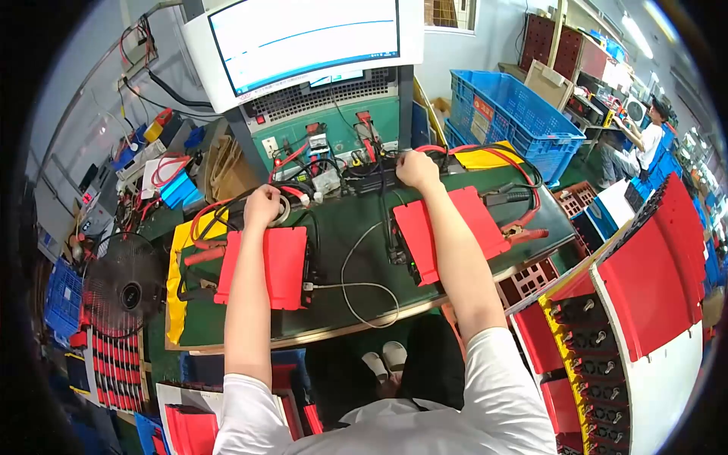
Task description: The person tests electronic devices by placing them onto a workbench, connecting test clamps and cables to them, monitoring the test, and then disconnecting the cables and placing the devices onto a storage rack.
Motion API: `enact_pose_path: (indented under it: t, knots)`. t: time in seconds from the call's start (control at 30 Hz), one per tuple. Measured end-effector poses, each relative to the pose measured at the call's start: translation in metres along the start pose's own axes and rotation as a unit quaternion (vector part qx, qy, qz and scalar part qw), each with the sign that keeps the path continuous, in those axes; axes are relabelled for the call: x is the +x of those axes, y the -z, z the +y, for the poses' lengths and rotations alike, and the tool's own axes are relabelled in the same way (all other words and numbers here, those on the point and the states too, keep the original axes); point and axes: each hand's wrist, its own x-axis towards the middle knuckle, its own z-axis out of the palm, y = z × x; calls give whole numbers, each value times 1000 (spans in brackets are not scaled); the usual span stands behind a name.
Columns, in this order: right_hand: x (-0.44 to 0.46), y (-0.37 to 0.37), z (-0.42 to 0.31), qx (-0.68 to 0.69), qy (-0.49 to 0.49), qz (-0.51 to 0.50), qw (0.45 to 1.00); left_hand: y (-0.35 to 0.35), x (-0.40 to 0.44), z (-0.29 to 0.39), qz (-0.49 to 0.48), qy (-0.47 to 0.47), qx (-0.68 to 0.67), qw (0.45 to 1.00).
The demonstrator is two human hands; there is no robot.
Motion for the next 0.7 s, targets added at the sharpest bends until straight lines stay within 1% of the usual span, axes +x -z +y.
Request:
enact_pose_path:
  t: [0.07, 0.1, 0.2, 0.27, 0.37, 0.47, 0.53, 0.6, 0.7]
  knots:
    - [4, -6, 5, 5, -51, 31, 998, -1, 0, -3, 4, -19, -9, 1000]
    - [2, -3, 5, 3, -70, 31, 997, 0, 2, -6, -17, -16, -19, 1000]
    - [-1, 3, 3, -42, -126, 4, 991, -5, 2, -14, -1, -17, 42, 999]
    - [-8, 6, 4, -28, -139, -16, 990, -10, 5, -23, -14, -24, 89, 996]
    - [-9, 7, 4, -18, -154, -29, 987, 4, -8, -5, -23, 24, 102, 994]
    - [-9, 8, 2, -26, -163, -28, 986, 2, -9, -5, -3, 43, 104, 994]
    - [-12, 16, -3, -16, -174, -46, 983, 3, -8, -4, -18, 57, 108, 992]
    - [-12, 19, -6, -9, -186, -32, 982, 4, -9, -1, -24, 68, 114, 991]
    - [-9, 17, 0, -4, -179, -6, 984, 6, -10, 0, -45, 65, 106, 991]
